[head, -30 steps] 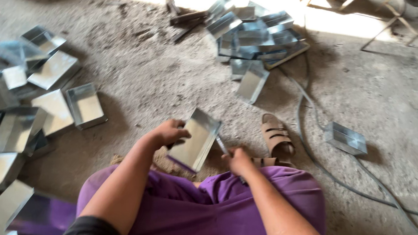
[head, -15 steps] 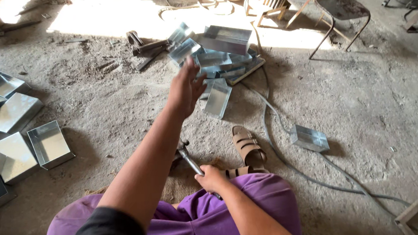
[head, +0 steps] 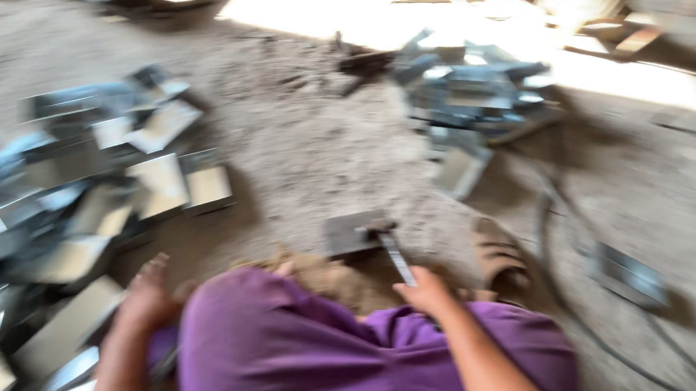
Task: The person sits on the floor and repeatedly hammers small rectangular metal boxes placed on a wooden block. They pick up each box, position it, strike it with a hammer, and set it aside, continuing this process with multiple units.
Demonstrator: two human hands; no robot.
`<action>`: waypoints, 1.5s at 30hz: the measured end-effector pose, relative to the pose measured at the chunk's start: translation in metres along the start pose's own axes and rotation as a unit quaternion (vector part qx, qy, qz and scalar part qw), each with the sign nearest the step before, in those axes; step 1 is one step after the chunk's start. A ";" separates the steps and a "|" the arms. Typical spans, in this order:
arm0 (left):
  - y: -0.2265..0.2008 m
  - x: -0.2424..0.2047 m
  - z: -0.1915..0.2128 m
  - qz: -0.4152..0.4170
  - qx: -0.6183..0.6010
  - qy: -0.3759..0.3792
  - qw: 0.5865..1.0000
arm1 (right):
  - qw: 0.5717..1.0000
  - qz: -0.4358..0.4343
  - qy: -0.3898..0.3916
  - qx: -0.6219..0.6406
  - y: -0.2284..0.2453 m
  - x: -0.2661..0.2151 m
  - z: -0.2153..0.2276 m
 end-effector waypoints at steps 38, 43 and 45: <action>-0.293 0.103 0.042 -0.364 0.154 -0.138 0.908 | 0.937 0.190 -0.292 0.038 0.067 -0.091 0.077; -0.302 0.119 0.010 -0.354 0.148 -0.088 0.919 | 0.899 0.245 -0.346 0.113 0.105 -0.134 0.138; -0.302 0.119 0.009 -0.344 0.143 -0.077 0.925 | 0.853 0.319 -0.397 0.108 0.108 -0.146 0.148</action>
Point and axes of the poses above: each hand's wrist, its own x-axis towards the middle knuckle, its own z-axis out of the back of the hand, y = z × x, the point moved 3 cm from there along x, towards the middle knuckle, and after that the axes turned 14 degrees about -z, right-handed, at the moved point
